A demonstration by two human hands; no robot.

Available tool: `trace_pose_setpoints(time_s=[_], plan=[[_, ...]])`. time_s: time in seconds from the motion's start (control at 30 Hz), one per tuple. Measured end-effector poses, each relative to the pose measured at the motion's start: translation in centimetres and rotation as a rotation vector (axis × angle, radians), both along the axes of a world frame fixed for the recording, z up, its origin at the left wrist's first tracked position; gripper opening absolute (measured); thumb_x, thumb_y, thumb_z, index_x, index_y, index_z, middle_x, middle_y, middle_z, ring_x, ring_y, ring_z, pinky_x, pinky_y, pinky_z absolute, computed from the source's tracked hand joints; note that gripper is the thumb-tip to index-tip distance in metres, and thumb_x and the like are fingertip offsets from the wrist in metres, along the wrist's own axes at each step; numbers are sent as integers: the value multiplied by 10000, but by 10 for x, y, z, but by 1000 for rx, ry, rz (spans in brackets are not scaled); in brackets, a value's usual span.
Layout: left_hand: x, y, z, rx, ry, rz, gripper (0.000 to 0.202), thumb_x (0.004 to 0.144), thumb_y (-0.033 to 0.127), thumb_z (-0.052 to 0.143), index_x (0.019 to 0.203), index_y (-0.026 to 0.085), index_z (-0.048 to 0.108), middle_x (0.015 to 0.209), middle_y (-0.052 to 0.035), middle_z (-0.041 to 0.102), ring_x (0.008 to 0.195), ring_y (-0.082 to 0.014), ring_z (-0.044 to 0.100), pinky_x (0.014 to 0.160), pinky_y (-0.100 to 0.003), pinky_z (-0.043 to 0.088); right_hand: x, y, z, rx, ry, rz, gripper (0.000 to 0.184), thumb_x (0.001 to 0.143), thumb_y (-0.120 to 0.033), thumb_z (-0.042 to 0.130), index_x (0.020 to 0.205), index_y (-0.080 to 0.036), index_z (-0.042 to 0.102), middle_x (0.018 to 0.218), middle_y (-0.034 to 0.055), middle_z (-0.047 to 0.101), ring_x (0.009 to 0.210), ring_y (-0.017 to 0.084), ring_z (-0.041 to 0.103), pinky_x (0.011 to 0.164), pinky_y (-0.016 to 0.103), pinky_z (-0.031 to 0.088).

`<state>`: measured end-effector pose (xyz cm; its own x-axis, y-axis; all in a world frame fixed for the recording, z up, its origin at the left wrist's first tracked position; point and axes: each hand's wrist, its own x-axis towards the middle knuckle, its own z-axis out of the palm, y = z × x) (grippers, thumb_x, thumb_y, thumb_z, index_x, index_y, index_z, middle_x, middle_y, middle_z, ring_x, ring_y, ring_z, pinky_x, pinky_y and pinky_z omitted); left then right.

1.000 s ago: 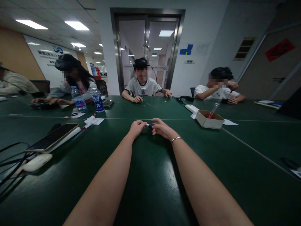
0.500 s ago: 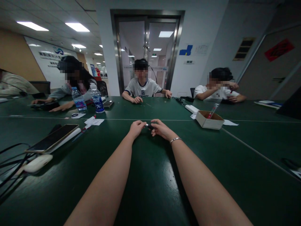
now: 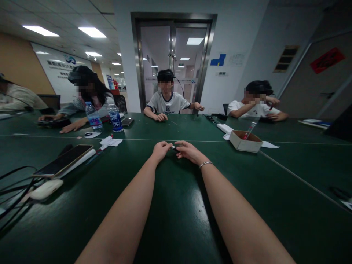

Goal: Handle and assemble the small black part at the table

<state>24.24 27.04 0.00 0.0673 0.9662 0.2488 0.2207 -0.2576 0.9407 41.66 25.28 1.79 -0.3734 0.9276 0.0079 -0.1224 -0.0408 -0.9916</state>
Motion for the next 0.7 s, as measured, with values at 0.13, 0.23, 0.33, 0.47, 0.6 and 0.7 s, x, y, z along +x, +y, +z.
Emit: trace_pose_setpoints(time_s=[0.13,0.23,0.33,0.47,0.6,0.7], plan=[[0,-3,0,53,83,49,404,699,541,577,553,168,519,544,25,500,551,-121,433,566,-256,319,0,2,-3,56,-15,11,384,670,17,690,982,-176,581,901,16,608,688,126,656,589,209,569],[-1,-4,-1,105,176,49,467,738,588,532,528,172,494,511,31,466,537,-122,422,562,-260,300,-2,6,-7,108,-43,-13,403,619,32,699,952,-175,604,870,-5,606,688,111,632,631,225,556],[-3,-3,-2,101,240,17,480,770,582,483,517,174,501,481,29,441,505,-124,406,535,-268,266,-4,10,-11,193,-101,-42,404,588,36,711,927,-165,624,827,-12,622,700,103,611,667,220,521],[-2,-1,-2,83,159,25,510,762,615,467,497,179,470,471,29,422,493,-123,401,535,-268,273,-9,10,-11,274,-222,-53,400,574,11,741,919,-162,634,787,-15,638,681,108,592,661,229,488],[1,0,-2,48,66,-5,515,758,625,453,499,180,455,488,24,432,504,-121,411,563,-267,320,-12,6,-8,266,-314,-56,342,623,-5,714,915,-163,630,868,6,655,546,74,527,502,194,429],[3,-4,-2,-6,70,-86,503,786,615,405,573,174,519,567,0,513,565,-136,471,607,-269,375,-10,3,-6,210,-327,-60,293,667,-17,672,912,-166,610,916,17,650,469,47,467,411,174,361]])
